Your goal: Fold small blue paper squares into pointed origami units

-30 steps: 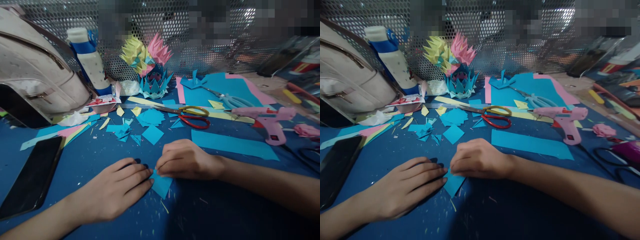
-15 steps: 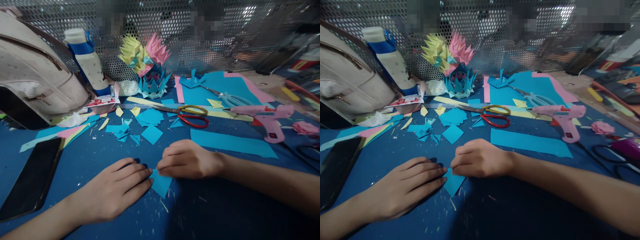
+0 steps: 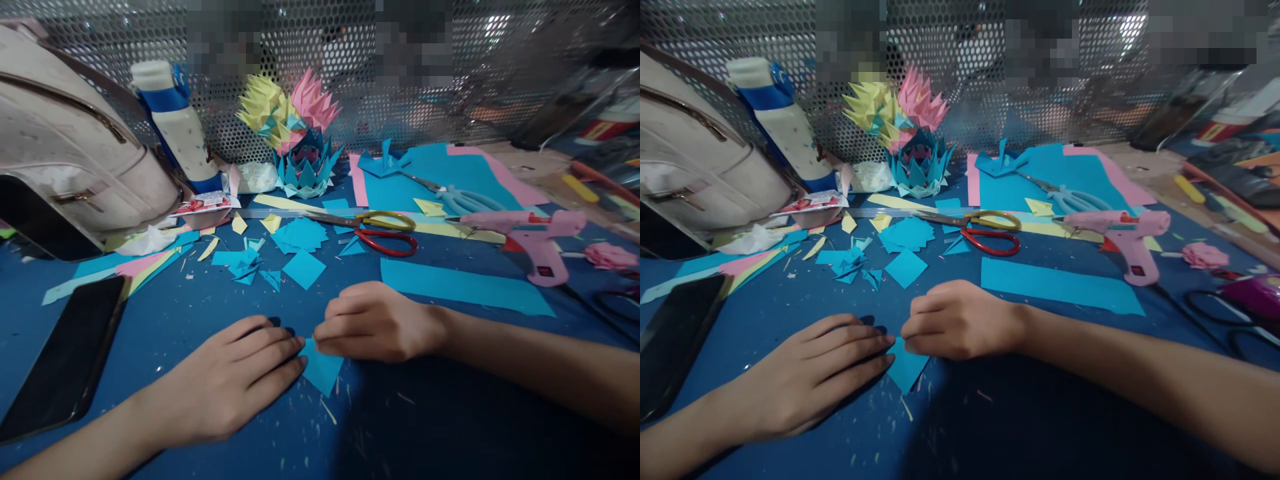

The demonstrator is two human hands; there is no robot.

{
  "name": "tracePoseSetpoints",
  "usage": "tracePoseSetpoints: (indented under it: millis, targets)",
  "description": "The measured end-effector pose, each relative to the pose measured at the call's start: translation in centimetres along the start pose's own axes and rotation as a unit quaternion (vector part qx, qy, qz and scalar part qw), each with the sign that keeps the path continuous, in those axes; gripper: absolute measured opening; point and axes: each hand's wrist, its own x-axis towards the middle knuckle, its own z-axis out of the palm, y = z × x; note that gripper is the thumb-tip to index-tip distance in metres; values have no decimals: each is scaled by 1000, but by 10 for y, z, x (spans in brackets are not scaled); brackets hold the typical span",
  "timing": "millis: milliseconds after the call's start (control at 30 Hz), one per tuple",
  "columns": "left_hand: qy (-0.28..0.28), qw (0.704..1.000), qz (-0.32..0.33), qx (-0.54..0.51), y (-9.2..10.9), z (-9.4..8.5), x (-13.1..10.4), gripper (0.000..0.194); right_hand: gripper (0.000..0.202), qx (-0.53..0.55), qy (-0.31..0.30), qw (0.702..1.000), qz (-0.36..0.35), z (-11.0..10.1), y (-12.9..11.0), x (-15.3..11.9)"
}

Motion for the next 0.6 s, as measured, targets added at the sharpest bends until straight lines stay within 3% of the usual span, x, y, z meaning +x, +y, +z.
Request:
tracePoseSetpoints:
  millis: [333, 500, 600]
  targets:
    - [-21, 1000, 15, 9, 0, 1, -1, 42, 17, 27, -24, 999, 11, 1, 3, -1]
    - [-25, 1000, 0, -4, 1, 0, 0, 41, 17, 45, -76, 995, 41, -8, 3, 4]
    - [-34, 999, -8, -16, 1, 0, 2, 41, 20, 41, -142, 988, 55, -20, 1, 13]
